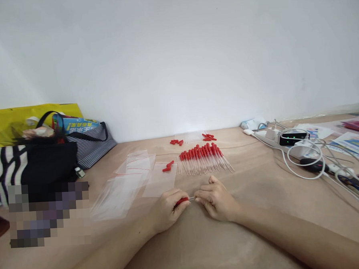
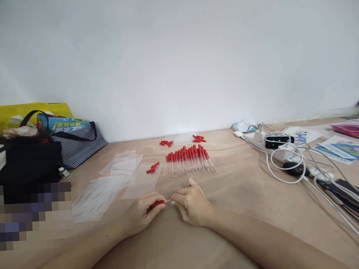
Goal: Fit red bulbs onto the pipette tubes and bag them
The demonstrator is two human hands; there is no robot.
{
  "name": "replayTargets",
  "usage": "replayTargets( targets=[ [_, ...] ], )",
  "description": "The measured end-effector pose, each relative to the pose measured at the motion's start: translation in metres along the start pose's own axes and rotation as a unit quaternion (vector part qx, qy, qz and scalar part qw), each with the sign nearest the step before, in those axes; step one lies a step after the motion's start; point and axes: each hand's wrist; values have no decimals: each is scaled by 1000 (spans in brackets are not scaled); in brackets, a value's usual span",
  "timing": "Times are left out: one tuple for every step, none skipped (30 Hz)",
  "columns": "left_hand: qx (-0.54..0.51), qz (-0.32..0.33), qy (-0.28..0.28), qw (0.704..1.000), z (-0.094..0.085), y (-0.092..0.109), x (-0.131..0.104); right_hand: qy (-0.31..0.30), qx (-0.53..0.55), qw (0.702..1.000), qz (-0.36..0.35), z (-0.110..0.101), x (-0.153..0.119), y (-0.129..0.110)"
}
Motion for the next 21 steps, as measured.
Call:
replayTargets(
  targets=[
    [0,-1,-1,1000,0,0,0,-3,-1,1000,3,1,0,0],
    [-2,-3,-2,1000,-1,0,1,-7,-2,1000,6,1,1,0],
    [-5,-4,-2,1000,-1,-1,1,-11,-6,1000,9,1,1,0],
    [-8,-6,-1,1000,-2,-2,1,-14,-11,1000,11,0,1,0],
    [-12,-8,1,1000,-3,-3,2,-17,-19,1000,12,-1,2,0],
    [-15,-9,5,1000,-4,-4,3,-18,-27,999,12,-2,3,0],
    [-17,-11,11,1000,-5,-5,3,-18,-36,999,12,-4,3,0],
    [-18,-13,17,1000,-6,-6,4,-17,-45,999,12,-6,4,0],
    [-19,-15,23,999,-6,-7,4,-16,-52,998,14,-7,4,-1],
    [-21,-16,28,999,-6,-9,4,-15,-58,998,18,-9,4,-1],
    [-21,-16,32,999,-6,-10,4,-16,-63,998,21,-9,4,-1],
    [-19,-17,39,999,-7,-12,4,-19,-66,997,25,-10,3,-2],
    [-12,-21,51,998,-7,-14,4,-22,-69,997,31,-9,3,-2],
    [2,-31,72,997,-8,-18,3,-23,-70,996,42,-8,2,-1],
    [22,-49,99,994,-9,-22,2,-21,-68,996,60,-7,3,1],
    [45,-74,126,988,-11,-27,2,-14,-63,994,86,-6,4,3],
    [70,-104,150,981,-13,-32,1,-1,-56,991,119,-5,5,6],
    [91,-136,163,973,-15,-37,0,16,-46,987,156,-3,9,10],
    [109,-165,163,967,-17,-42,-1,36,-35,980,190,-1,13,15],
    [124,-189,150,963,-19,-46,-2,54,-24,974,220,1,19,20],
    [135,-206,127,961,-21,-49,-3,68,-16,968,243,3,27,24]
  ],
)
Point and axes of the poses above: each hand's wrist, its own x-axis towards the middle knuckle, its own z-axis out of the palm, y = z × x, and after that the axes turned 2 degrees about z, right-handed
